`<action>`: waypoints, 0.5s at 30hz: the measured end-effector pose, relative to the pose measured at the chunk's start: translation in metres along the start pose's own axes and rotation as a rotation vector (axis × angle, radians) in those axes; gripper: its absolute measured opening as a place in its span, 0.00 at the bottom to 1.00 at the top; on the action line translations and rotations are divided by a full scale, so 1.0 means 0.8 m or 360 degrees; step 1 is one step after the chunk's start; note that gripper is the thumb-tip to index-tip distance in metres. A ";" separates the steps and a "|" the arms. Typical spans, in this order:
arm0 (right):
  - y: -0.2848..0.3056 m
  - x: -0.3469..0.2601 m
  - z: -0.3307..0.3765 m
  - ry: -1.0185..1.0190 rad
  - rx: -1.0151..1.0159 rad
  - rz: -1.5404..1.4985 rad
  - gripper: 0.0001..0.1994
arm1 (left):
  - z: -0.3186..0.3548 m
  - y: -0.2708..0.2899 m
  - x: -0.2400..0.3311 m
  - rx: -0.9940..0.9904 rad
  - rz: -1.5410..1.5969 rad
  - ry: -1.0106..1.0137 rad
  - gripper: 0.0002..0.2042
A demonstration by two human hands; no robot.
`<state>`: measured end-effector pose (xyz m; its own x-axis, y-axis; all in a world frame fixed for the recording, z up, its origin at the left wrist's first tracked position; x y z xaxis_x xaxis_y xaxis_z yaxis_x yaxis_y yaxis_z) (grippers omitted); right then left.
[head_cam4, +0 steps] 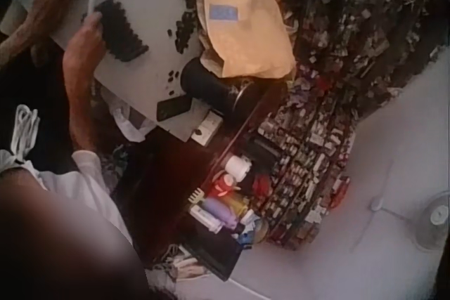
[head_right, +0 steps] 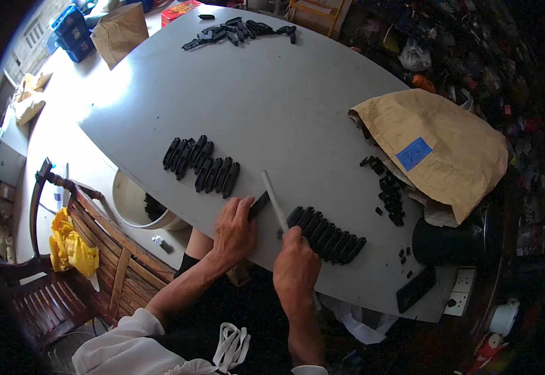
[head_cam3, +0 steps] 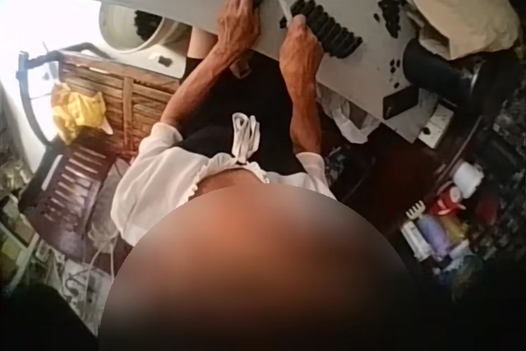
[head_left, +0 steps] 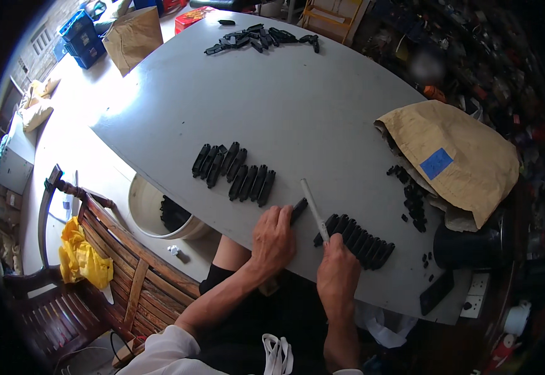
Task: Sorting and arranging small black plastic clips on a table.
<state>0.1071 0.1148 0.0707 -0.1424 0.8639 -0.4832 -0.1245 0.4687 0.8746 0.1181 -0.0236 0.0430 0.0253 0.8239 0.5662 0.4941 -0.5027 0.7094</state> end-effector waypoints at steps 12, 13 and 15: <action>-0.012 -0.003 -0.010 0.0021 -0.0055 0.0175 0.06 | 0.001 -0.002 0.005 -0.0052 0.0012 -0.0069 0.18; -0.001 -0.003 -0.011 -0.0042 -0.0032 0.0122 0.06 | 0.002 -0.003 0.004 -0.0059 -0.0015 -0.0069 0.18; 0.022 -0.008 -0.008 -0.0049 0.0087 -0.0013 0.06 | 0.001 -0.004 0.003 -0.0077 0.0014 -0.0069 0.18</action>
<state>0.0996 0.1164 0.0887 -0.1112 0.8648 -0.4897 -0.0718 0.4845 0.8719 0.1173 -0.0196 0.0421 0.0675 0.8293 0.5546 0.4511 -0.5212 0.7245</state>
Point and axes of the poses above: each hand's wrist, its own z-axis away from the middle knuckle, its own y-axis out of the back of the hand, x = y × z, the point moved 9 cm from there along -z, towards the middle knuckle, and after that the axes turned 7 degrees about -z, right-handed, at the moved point
